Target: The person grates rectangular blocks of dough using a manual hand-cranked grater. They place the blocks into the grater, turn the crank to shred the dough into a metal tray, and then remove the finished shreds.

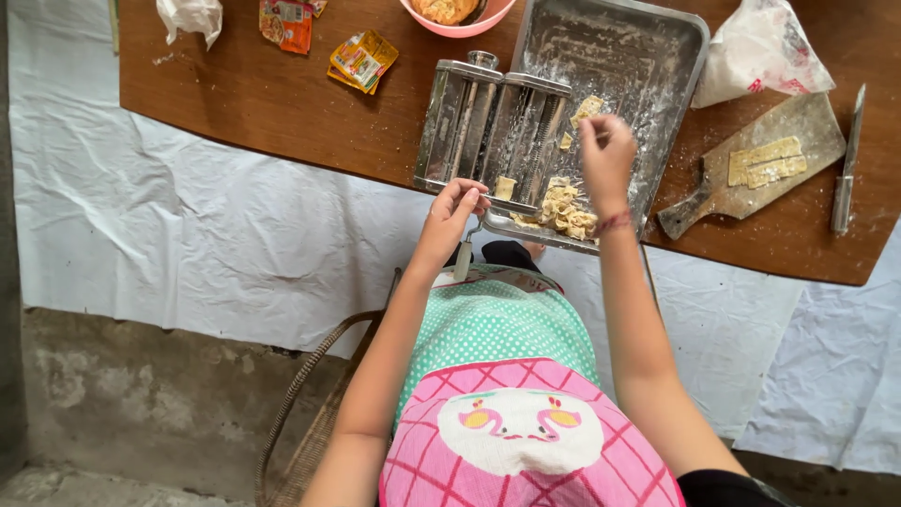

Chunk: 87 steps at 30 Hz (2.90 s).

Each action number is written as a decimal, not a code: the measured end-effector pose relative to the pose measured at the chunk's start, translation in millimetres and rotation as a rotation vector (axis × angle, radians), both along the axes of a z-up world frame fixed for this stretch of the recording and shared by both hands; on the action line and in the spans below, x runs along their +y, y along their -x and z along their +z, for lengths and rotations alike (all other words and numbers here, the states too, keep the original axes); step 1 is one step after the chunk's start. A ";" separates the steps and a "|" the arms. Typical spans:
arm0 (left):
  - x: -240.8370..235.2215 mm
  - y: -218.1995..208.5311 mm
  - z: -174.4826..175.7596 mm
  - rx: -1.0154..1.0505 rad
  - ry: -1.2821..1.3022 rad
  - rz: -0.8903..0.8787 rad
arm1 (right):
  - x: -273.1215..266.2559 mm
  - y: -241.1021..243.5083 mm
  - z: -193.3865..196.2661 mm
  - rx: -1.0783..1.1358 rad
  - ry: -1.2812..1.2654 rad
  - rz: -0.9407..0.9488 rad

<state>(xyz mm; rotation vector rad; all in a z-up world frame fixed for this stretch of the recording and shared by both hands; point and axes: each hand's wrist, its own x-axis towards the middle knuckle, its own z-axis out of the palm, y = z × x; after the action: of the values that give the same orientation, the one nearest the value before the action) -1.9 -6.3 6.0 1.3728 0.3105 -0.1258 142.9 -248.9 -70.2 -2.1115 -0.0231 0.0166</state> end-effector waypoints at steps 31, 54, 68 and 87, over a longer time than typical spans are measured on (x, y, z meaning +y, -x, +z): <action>-25.3 -11.6 -6.4 0.060 0.006 0.054 | -13.9 -31.1 -98.6 0.267 0.529 0.243; -9.0 0.1 -7.8 0.080 -0.024 -0.002 | -5.4 -20.8 -83.2 -0.006 -0.143 -0.099; -11.1 0.5 -15.7 0.043 0.008 -0.009 | 60.8 25.5 82.8 0.105 -0.196 0.319; -10.5 12.2 -12.4 0.087 -0.044 -0.009 | 71.5 37.4 58.6 -0.227 0.051 0.379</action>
<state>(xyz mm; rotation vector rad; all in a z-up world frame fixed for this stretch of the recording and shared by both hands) -14.1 -16.8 -6.5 1.4153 0.3818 -0.1876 105.6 -177.4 -11.7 -2.1214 -0.5627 0.0034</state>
